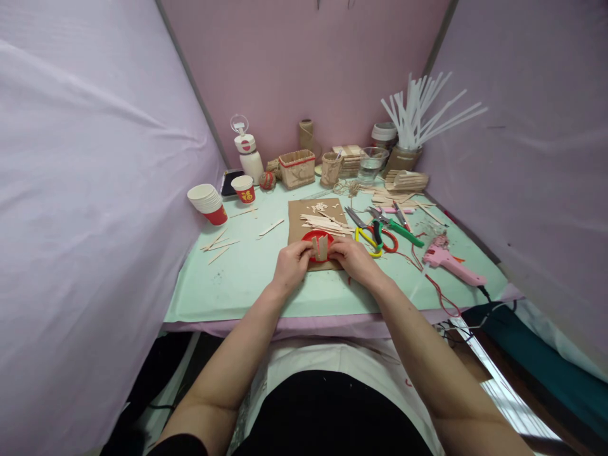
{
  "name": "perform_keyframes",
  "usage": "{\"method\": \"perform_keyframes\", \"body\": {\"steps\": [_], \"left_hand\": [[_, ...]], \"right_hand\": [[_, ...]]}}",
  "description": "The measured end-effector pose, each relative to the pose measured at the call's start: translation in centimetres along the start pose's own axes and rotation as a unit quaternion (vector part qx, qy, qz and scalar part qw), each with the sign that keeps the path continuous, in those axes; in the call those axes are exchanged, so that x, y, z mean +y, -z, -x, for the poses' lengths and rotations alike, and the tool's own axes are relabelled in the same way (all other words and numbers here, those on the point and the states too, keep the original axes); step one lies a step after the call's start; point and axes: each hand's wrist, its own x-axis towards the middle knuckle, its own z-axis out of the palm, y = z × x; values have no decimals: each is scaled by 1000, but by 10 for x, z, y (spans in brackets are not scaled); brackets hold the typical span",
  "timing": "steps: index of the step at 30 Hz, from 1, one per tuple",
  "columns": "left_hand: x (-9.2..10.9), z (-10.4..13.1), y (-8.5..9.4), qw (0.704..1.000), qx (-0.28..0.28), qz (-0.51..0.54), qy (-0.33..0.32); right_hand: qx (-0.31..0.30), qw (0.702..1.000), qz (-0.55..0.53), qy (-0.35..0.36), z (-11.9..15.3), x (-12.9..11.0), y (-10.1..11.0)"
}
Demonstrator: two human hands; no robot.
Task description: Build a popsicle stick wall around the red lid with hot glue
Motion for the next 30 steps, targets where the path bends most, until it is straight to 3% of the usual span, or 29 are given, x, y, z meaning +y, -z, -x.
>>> {"method": "perform_keyframes", "body": {"steps": [30], "left_hand": [[-1, 1, -1, 1000, 19, -3, 8]], "right_hand": [[-4, 1000, -12, 4, -2, -5, 2]]}}
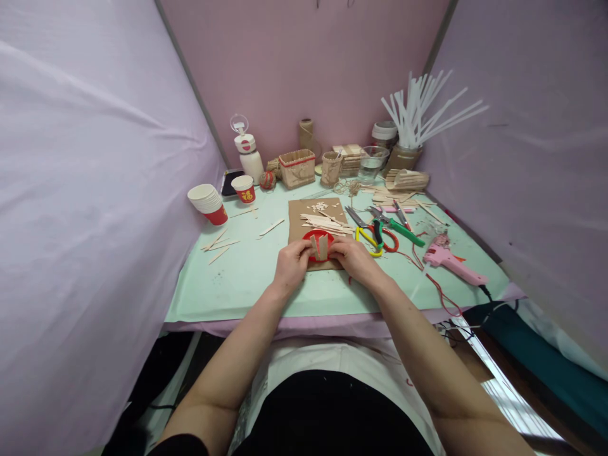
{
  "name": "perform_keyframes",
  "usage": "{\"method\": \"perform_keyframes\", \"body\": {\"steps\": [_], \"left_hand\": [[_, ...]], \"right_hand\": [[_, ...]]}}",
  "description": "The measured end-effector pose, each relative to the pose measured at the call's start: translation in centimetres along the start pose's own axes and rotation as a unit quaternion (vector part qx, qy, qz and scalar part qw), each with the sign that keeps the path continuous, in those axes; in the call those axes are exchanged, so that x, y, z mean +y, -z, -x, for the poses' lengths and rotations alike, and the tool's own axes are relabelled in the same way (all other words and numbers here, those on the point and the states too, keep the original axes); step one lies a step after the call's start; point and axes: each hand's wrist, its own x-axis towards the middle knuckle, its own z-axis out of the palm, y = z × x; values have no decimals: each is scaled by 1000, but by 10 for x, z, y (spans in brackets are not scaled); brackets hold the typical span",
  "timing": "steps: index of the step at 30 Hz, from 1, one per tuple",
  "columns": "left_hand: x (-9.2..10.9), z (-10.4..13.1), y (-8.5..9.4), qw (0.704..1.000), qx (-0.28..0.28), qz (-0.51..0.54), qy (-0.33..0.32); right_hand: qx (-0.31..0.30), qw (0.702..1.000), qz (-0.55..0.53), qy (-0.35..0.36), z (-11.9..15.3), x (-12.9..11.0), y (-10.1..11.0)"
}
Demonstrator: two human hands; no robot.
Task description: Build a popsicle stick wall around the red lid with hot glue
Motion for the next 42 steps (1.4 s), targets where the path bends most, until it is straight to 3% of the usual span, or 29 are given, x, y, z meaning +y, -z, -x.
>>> {"method": "perform_keyframes", "body": {"steps": [28, 42], "left_hand": [[-5, 2, -3, 996, -2, -59, -67], [2, 2, -2, 997, -6, -62, -52]], "right_hand": [[1, 1000, -2, -8, 1, 3, -2], [59, 996, -63, -38, 13, 3, -2]]}}
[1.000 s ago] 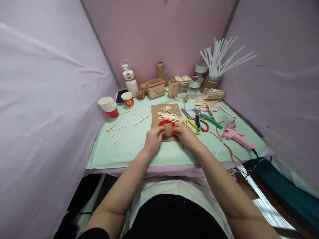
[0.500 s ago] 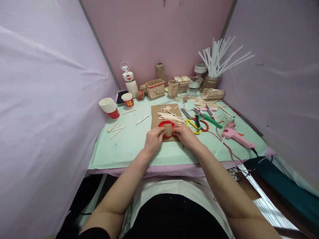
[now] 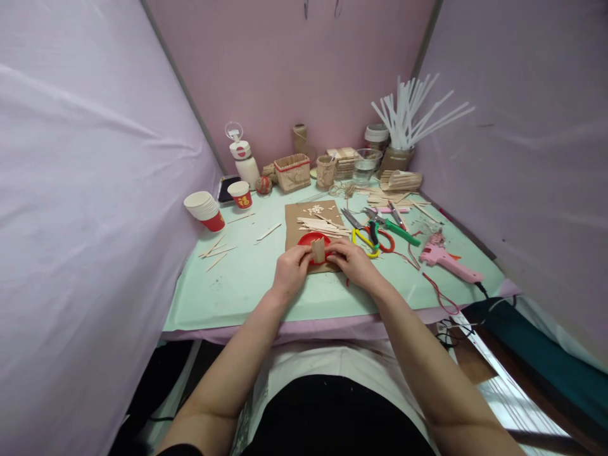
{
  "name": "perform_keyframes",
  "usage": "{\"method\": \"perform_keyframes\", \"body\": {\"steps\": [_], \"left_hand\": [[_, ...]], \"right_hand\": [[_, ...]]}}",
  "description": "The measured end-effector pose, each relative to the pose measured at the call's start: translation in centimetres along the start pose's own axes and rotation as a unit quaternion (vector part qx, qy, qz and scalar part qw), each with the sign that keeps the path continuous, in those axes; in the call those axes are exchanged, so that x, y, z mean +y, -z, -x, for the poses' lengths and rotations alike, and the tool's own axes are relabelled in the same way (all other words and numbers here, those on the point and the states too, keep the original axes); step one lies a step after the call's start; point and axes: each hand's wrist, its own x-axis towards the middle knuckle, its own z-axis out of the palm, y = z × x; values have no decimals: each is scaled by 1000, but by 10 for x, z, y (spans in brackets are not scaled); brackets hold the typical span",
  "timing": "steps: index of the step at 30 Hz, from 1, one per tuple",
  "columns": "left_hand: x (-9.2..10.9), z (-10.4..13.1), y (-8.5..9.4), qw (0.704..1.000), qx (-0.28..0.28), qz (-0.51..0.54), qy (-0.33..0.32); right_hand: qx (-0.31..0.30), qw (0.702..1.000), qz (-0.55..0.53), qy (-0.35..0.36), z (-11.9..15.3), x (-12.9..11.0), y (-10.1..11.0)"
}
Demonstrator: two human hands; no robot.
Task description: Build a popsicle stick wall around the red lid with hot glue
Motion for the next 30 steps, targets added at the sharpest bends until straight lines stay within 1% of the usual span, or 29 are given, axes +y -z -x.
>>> {"method": "perform_keyframes", "body": {"steps": [7, 30], "left_hand": [[1, -2, 2, 1000, -13, -8, -10], [-2, -2, -1, 999, -7, -34, -30]], "right_hand": [[28, 1000, -11, -7, -3, 4, -8], [30, 999, -5, 13, -2, 5, -9]]}}
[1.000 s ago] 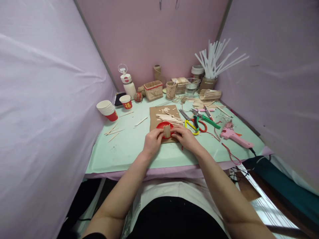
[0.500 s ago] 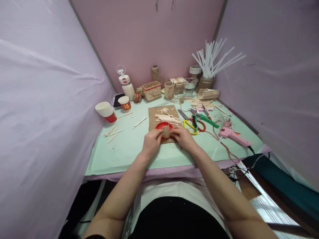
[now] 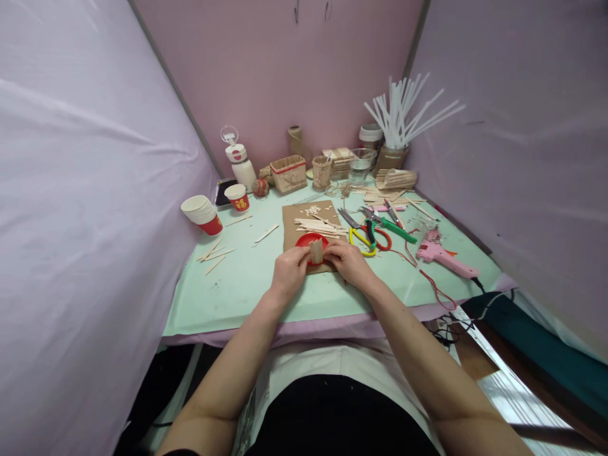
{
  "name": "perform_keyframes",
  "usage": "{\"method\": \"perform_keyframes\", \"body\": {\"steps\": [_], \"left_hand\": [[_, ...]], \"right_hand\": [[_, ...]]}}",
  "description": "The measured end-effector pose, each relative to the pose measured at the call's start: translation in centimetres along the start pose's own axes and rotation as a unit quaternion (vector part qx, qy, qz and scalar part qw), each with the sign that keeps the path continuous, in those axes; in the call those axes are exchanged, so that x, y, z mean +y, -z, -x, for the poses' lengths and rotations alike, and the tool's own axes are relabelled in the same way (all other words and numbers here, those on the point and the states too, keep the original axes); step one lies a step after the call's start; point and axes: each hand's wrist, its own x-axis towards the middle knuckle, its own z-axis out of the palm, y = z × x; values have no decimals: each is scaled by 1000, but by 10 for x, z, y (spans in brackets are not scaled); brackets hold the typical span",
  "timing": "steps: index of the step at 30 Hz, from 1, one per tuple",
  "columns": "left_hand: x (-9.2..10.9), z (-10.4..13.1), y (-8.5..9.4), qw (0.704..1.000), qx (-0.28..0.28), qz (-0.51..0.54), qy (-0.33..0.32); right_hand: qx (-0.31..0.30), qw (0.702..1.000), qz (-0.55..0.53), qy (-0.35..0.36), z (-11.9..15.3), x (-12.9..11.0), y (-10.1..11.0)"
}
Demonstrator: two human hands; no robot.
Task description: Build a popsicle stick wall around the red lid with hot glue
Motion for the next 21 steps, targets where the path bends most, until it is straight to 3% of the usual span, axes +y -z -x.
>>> {"method": "perform_keyframes", "body": {"steps": [21], "left_hand": [[-8, 2, -1, 999, 11, 38, 0]], "right_hand": [[12, 999, -34, 10, 1, 2, -1]]}}
